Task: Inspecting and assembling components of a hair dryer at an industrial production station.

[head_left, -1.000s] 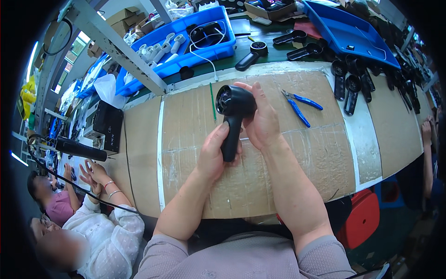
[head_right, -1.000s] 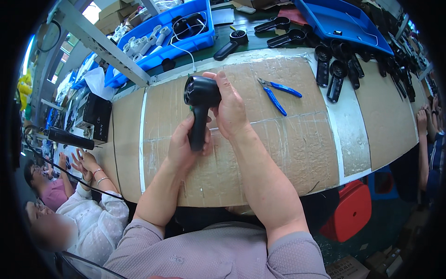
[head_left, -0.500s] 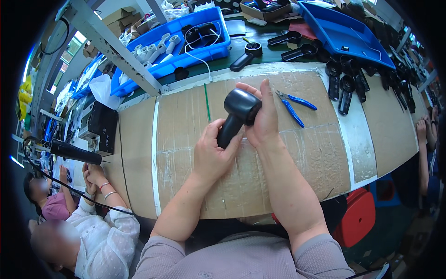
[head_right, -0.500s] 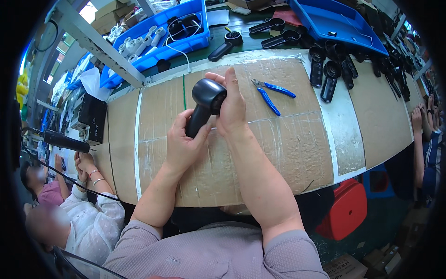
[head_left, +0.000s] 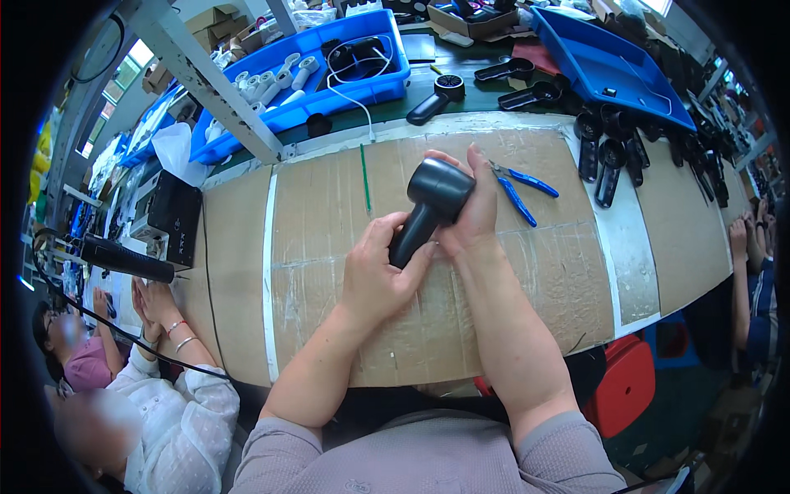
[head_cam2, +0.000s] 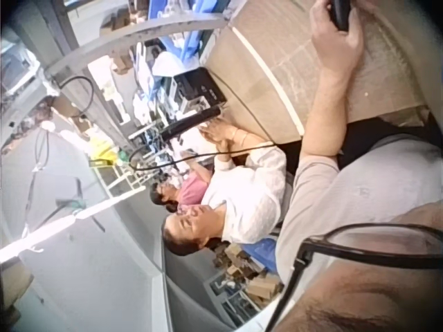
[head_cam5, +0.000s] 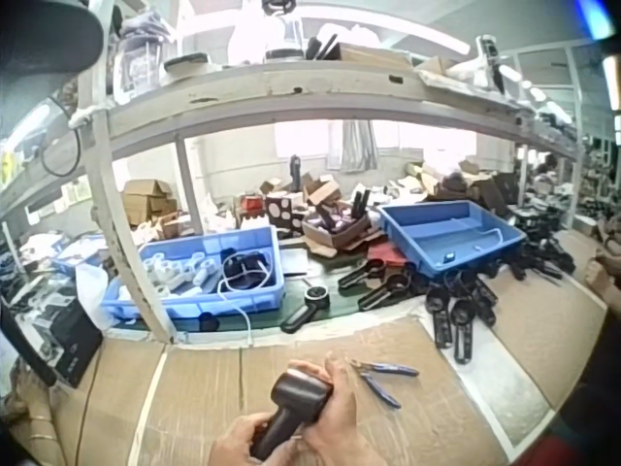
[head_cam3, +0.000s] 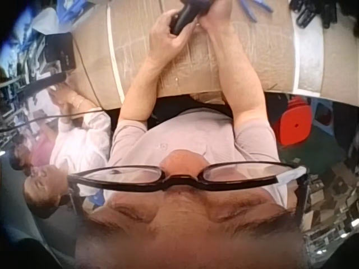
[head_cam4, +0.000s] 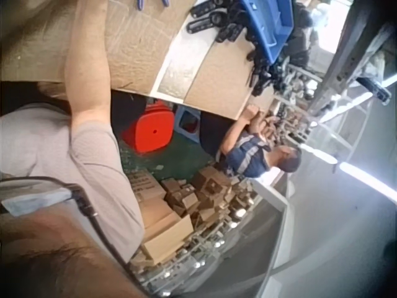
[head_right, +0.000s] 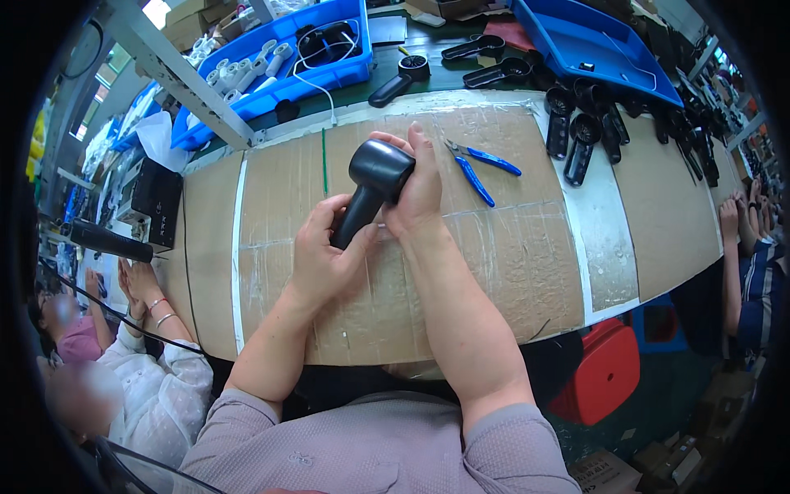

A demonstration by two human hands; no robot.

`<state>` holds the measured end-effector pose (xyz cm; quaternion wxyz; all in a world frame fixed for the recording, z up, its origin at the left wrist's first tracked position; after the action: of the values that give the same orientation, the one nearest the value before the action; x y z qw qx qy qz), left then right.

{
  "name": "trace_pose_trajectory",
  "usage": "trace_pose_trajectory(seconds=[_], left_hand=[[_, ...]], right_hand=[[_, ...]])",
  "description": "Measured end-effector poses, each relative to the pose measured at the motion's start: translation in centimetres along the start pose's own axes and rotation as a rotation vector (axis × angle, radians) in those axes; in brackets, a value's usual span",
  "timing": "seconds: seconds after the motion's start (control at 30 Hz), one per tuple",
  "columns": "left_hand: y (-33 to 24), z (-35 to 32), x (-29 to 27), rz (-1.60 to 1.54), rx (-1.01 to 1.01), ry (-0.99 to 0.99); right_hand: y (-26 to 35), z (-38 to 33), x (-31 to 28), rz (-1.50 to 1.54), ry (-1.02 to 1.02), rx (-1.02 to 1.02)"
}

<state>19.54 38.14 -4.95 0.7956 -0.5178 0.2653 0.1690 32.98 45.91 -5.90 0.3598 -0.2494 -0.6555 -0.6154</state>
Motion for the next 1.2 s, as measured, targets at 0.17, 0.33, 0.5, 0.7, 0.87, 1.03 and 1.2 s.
trace_pose_trajectory(seconds=[0.17,0.33,0.5,0.7,0.87,1.03,1.2], left_hand=[[-0.2,-0.2,-0.6,-0.185,-0.094,0.102],[0.4,-0.4,-0.7,-0.526,-0.256,0.069],[1.5,0.5,-1.5,-0.81,-0.322,-0.2],[0.9,1.4,-2.8,-0.912,-0.317,-0.456],[2.2,1.3,-2.4,-0.998,-0.348,-0.411],[3.5,0.8,-1.8,-1.004,-0.407,-0.222],[3.7,0.6,-1.9,-1.028,-0.422,-0.19]], right_hand=[[-0.3,0.0,0.5,-0.02,0.071,0.047],[-1.7,-0.2,1.2,-0.067,0.127,0.014],[-3.1,-0.5,1.2,-0.169,0.18,0.074],[-4.0,-2.6,2.9,-0.471,0.48,0.336],[-4.6,-2.7,2.8,-0.448,0.508,0.398],[-5.1,-2.4,2.2,-0.385,0.443,0.308],[-5.0,-2.6,2.5,-0.404,0.438,0.222]])
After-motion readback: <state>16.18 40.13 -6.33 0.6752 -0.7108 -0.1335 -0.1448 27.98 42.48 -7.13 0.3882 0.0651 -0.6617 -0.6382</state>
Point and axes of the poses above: each hand's wrist, its own z-axis towards the middle knuckle, its own x-axis out of the palm, y = z × x, the point moved 1 cm from there along z, towards the middle knuckle, and after that the axes turned 11 degrees about y, right-handed, at the moved point
